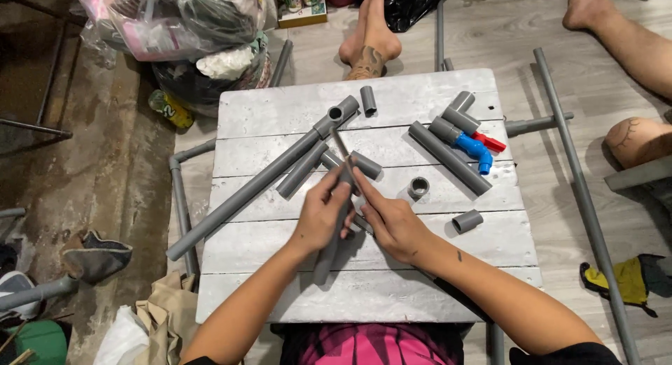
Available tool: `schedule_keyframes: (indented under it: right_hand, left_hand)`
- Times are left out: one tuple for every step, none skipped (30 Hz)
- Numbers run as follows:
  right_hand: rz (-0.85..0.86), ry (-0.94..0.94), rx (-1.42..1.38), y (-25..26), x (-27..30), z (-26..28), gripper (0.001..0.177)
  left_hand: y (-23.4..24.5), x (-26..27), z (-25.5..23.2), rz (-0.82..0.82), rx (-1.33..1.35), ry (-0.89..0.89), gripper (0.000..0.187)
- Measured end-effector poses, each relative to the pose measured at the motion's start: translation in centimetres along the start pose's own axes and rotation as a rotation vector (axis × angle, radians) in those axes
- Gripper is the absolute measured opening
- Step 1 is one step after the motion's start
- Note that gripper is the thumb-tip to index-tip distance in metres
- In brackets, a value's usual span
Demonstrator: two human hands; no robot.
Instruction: Smoothing the edges of PVC pipe segments and connectors using a metal file on a low work surface.
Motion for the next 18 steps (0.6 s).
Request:
schedule_keyframes:
  right_hand:
    - [0.001, 0.002, 0.003, 0.0, 0.1, 0.3, 0.056]
    - [-0.002, 0.005, 0.003, 0.1, 0.2, 0.6, 0.056]
    - [-0.007, 0.011, 0.004, 0.2, 0.0, 0.8, 0.056]
    - [-0.01, 0.016, 0.006, 0.2, -0.1, 1.0, 0.056]
    - [-0.011, 0.029, 0.005, 0.0, -0.1, 1.3, 0.056]
    - [-0.012, 0.042, 0.004, -0.2, -0.1, 1.6, 0.056]
    - [-0.013, 0.044, 0.003, -0.2, -0.1, 1.2, 0.056]
    - [-0.037, 0.041, -0.007, -0.2, -0.1, 0.7, 0.057]
    - [-0.063, 0.039, -0.01, 0.1, -0.1, 0.2, 0.058]
    - [-0.066, 0.04, -0.005, -0.1, -0.1, 0.2, 0.058]
    - [-0.06, 0.056, -0.022, -0.2, -0.1, 0.2, 0.058]
    - [-0.054, 0.071, -0.038, -0.3, -0.1, 0.2, 0.058]
    - [-0.056, 0.072, -0.041, -0.5, -0.1, 0.1, 0.058]
    - [-0.064, 0.076, -0.039, -0.6, -0.1, 0.1, 0.058]
    - [-0.071, 0.08, -0.037, -0.7, -0.1, 0.0, 0.058]
    - [-0.072, 0.083, -0.039, -0.6, -0.1, 0.2, 0.058]
    - [-0.089, 0.083, -0.026, -0.2, -0.2, 0.3, 0.057]
    - [-0.105, 0.083, -0.014, 0.3, -0.2, 0.4, 0.056]
  left_hand:
    - [0.2, 0.0, 0.1, 0.0, 0.002, -0.003, 0.044]
    - [0.5, -0.1, 0.0, -0.027, -0.011, -0.024, 0.041]
    - [1.0, -0.3, -0.2, -0.052, -0.026, -0.046, 0.038]
    - [1.1, -0.5, 0.0, -0.05, -0.028, -0.052, 0.038]
    - [1.5, -0.5, 0.2, -0.079, -0.044, -0.057, 0.041]
    - [1.9, -0.4, 0.4, -0.108, -0.06, -0.062, 0.043]
    - [1.4, -0.1, 0.4, -0.108, -0.062, -0.063, 0.043]
    - [0.5, 0.3, 0.3, -0.07, -0.105, -0.071, 0.043]
    - [-0.4, 0.4, 0.2, -0.028, -0.145, -0.082, 0.044]
    - [-0.1, 0.2, -0.2, -0.023, -0.144, -0.086, 0.044]
    - [0.4, 0.0, -0.6, -0.059, -0.144, -0.08, 0.043]
    - [0.9, -0.2, -0.9, -0.094, -0.143, -0.074, 0.042]
    - [0.6, 0.0, -0.6, -0.094, -0.147, -0.074, 0.042]
    - [0.4, 0.1, -0.3, -0.092, -0.137, -0.058, 0.043]
    - [0.2, 0.2, 0.0, -0.09, -0.127, -0.043, 0.043]
    - [0.2, 0.3, 0.0, -0.091, -0.13, -0.044, 0.043]
    - [-0.2, 0.3, -0.1, -0.065, -0.152, -0.061, 0.043]
    - [-0.6, 0.2, -0.2, -0.039, -0.173, -0.079, 0.044]
Point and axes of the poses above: each hand's wrist, its own x-axis away from the middle knuckle, its own y-axis out of the back of the hand, z = x × y, the point moved 7 cm from there along -x, towards the middle knuckle, and after that the axes turned 5 degrees about x, right-handed, at the moved point
